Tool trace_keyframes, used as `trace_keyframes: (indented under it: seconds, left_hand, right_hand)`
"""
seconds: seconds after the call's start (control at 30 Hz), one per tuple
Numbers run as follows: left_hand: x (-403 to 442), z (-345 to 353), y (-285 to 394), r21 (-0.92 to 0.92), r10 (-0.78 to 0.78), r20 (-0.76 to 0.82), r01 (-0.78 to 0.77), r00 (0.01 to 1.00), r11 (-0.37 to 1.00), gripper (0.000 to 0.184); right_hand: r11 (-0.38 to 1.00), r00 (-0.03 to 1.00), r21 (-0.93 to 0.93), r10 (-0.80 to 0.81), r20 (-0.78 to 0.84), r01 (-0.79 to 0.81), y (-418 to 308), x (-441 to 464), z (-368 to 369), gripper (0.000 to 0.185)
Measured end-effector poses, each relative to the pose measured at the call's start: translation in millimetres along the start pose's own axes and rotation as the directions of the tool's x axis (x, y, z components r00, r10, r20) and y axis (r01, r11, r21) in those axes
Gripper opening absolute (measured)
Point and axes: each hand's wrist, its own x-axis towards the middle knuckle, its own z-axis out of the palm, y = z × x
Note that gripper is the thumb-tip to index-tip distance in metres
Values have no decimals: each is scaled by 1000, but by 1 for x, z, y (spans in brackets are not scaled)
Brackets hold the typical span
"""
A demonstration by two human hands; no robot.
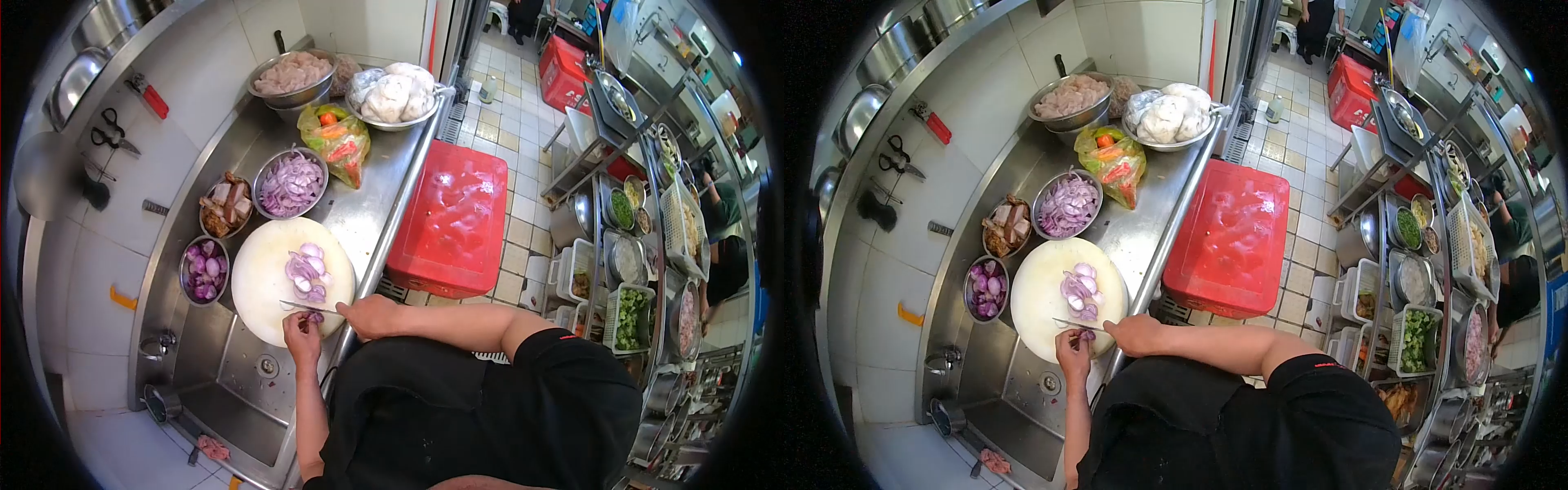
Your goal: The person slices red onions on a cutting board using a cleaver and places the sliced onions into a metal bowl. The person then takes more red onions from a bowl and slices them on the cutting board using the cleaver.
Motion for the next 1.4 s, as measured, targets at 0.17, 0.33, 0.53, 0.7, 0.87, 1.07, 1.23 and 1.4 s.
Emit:
trace_keyframes:
  seconds: [0.17,0.33,0.53,0.7,0.87,1.07,1.23,1.4]
  left_hand:
    - [7,-5,-2,79,24,49,-28,998,997,17]
    - [7,-3,-9,94,64,53,-69,997,993,20]
    - [7,-1,-23,85,147,74,-153,986,985,16]
    - [5,-2,-25,65,123,70,-128,990,990,14]
    - [4,0,-30,81,144,68,-150,987,985,14]
    - [3,2,-22,11,56,60,-56,997,998,15]
    - [3,1,-34,67,171,36,-173,985,983,16]
    - [0,2,-25,30,136,13,-136,991,990,13]
  right_hand:
    - [1000,1000,2,-16,-13,16,-2,-5,-4,42]
    - [999,999,-27,38,-16,-39,3,0,-1,44]
    - [1000,999,7,11,-40,-11,9,-6,9,34]
    - [999,996,-17,-29,-80,27,7,-9,8,32]
    - [1000,998,-16,-4,-57,3,5,-7,6,33]
    - [1000,1000,-7,-19,4,19,12,-3,7,34]
    - [999,998,-13,-51,-38,50,12,-6,8,39]
    - [1000,997,-13,-28,-73,27,5,-6,11,39]
